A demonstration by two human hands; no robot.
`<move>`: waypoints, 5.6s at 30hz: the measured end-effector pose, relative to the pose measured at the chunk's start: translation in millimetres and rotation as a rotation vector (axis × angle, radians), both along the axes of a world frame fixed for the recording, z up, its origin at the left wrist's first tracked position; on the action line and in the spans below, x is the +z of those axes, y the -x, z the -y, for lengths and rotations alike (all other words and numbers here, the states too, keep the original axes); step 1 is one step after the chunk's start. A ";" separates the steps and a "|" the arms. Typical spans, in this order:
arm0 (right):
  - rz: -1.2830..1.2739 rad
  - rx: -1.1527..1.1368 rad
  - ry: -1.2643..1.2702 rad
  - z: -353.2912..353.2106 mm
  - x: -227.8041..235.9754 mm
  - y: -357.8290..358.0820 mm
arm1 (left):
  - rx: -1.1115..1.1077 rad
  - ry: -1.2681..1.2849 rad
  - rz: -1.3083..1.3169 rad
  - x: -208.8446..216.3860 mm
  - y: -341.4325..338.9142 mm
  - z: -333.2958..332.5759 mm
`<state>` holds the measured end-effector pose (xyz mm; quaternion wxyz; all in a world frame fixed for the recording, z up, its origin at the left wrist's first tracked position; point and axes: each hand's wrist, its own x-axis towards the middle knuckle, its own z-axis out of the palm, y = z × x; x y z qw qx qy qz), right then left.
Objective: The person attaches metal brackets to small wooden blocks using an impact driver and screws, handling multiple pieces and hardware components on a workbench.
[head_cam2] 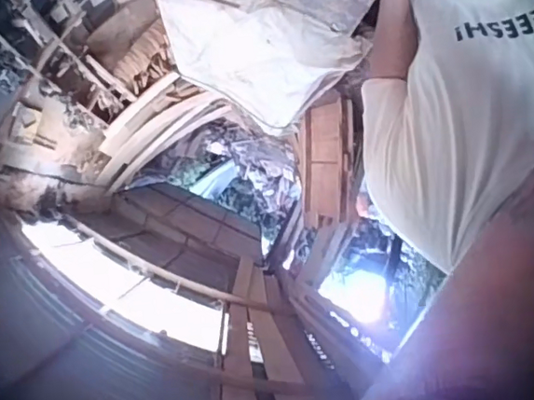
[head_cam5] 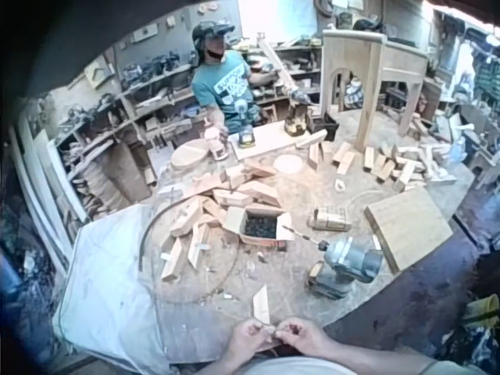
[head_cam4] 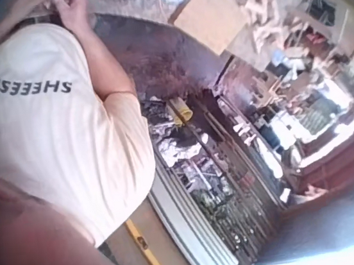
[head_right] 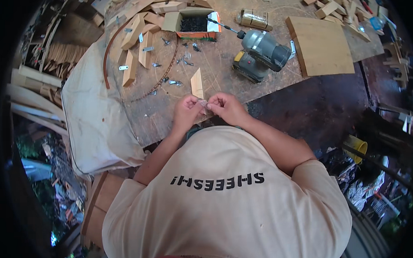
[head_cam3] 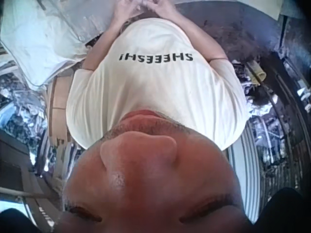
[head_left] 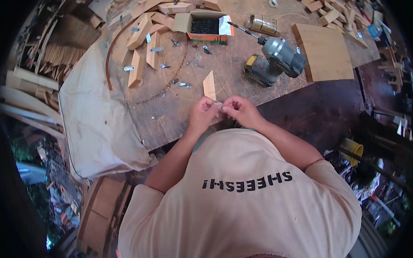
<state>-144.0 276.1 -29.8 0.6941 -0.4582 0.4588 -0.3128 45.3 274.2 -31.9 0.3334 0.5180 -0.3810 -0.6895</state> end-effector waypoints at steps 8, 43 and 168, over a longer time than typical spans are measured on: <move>0.014 0.052 -0.027 43.4 -48.0 11.5 | 0.125 0.395 0.839 -16.5 15.4 -13.5; -0.374 -0.340 0.051 33.2 -49.4 -60.7 | -0.750 0.650 0.582 -3.2 -72.7 72.2; -0.388 0.443 0.811 27.5 73.2 178.9 | 0.957 -0.037 -0.993 42.4 126.6 -12.6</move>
